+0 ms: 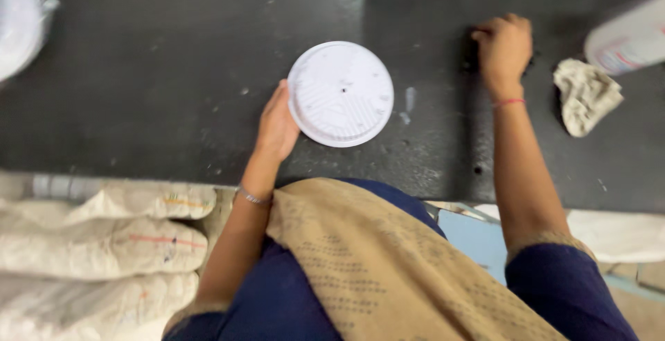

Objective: The person sits at a factory workbench wrapping white cylindrical plastic components in clear plastic film and stacking round white plastic bases. They place wrapped components into a large white sack on the floor and continue wrapping more parts.

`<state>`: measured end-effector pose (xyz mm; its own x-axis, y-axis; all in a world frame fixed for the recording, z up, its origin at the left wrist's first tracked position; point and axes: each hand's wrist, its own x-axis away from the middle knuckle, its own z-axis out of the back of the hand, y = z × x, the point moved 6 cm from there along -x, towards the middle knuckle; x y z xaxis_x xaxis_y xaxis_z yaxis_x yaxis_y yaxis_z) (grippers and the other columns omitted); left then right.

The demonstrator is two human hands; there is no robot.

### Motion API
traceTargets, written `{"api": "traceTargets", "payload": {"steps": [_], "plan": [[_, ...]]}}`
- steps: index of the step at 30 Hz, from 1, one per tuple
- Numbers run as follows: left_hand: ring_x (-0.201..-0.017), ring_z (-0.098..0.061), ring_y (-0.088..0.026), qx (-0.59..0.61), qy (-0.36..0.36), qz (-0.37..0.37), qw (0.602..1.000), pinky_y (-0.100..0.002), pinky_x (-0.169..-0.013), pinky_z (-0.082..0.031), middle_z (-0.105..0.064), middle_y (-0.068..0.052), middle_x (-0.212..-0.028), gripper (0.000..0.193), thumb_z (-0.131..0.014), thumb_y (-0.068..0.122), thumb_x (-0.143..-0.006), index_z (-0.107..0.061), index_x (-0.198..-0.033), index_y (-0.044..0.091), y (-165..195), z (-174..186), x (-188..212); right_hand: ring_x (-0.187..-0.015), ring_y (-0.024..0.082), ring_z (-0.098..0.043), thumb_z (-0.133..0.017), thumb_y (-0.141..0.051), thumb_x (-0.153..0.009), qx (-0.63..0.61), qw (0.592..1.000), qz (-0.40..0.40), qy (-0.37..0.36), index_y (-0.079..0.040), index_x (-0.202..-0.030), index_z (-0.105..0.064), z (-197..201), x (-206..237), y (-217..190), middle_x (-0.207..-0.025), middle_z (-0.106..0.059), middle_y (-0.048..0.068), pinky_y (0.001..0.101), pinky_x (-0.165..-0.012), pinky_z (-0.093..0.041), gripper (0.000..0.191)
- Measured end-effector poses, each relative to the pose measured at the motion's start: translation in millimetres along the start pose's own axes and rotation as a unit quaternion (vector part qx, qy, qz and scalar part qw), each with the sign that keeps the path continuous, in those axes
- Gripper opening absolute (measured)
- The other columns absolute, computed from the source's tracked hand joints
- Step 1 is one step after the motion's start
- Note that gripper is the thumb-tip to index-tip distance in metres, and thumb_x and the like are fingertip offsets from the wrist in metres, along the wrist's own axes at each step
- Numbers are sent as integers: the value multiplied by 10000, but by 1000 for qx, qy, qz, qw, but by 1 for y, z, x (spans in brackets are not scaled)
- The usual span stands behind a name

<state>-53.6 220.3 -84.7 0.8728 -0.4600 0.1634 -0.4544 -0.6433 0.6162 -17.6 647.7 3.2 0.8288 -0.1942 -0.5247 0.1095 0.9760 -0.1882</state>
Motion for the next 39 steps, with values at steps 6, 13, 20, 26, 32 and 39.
{"api": "traceTargets", "payload": {"steps": [6, 13, 20, 26, 32, 39], "plan": [[-1372, -540, -235, 8, -10, 1, 1000, -407, -1184, -420, -566, -147, -1470, 497, -454, 331, -1116, -484, -1442, -43, 6, -10, 7, -962, 224, -642, -806, -77, -927, -338, 930, -112, -90, -109, -1070, -798, 9, 0, -89, -1021, -701, 59, 353, -871, -524, 146], [-1306, -584, -218, 6, 16, 3, 1000, -393, -1130, -463, -605, -141, -1404, 483, -474, 340, -1100, -510, -1410, -29, 7, -11, 7, -1193, 265, -579, -835, -120, -870, -367, 916, 40, -158, -160, -1078, -813, 3, 40, -219, -1242, -712, 38, 404, -1020, -464, 213], [-1311, -584, -200, 0, 12, -7, 1000, -374, -1133, -463, -611, -136, -1405, 502, -481, 351, -1099, -511, -1419, -36, 4, -7, 4, -1262, 275, -552, -833, -166, -868, -346, 926, 85, -126, -188, -1065, -813, 5, 46, -226, -1276, -698, 12, 426, -1075, -409, 199], [-1313, -582, -195, -6, 15, 1, 1000, -368, -1134, -460, -607, -135, -1409, 509, -476, 355, -1094, -503, -1426, -29, 4, -6, 4, -1278, 262, -552, -829, -184, -883, -328, 933, 88, -123, -204, -1077, -815, -3, 49, -225, -1284, -706, -20, 422, -1098, -374, 196], [-1314, -581, -203, -1, 11, 2, 1000, -374, -1139, -456, -608, -144, -1406, 511, -483, 359, -1097, -506, -1421, -36, 6, -8, 5, -1293, 262, -551, -823, -181, -888, -323, 933, 96, -129, -196, -1100, -814, 2, 49, -226, -1322, -698, -21, 426, -1104, -365, 213], [-1314, -582, -206, 3, 1, -2, 1000, -376, -1142, -455, -608, -147, -1405, 513, -481, 361, -1100, -509, -1419, -40, 8, -11, 6, -1232, 255, -658, -797, -184, -904, -426, 883, -58, -190, -166, -1195, -776, 0, 36, -210, -1328, -694, 59, 385, -1052, -548, 292]]}}
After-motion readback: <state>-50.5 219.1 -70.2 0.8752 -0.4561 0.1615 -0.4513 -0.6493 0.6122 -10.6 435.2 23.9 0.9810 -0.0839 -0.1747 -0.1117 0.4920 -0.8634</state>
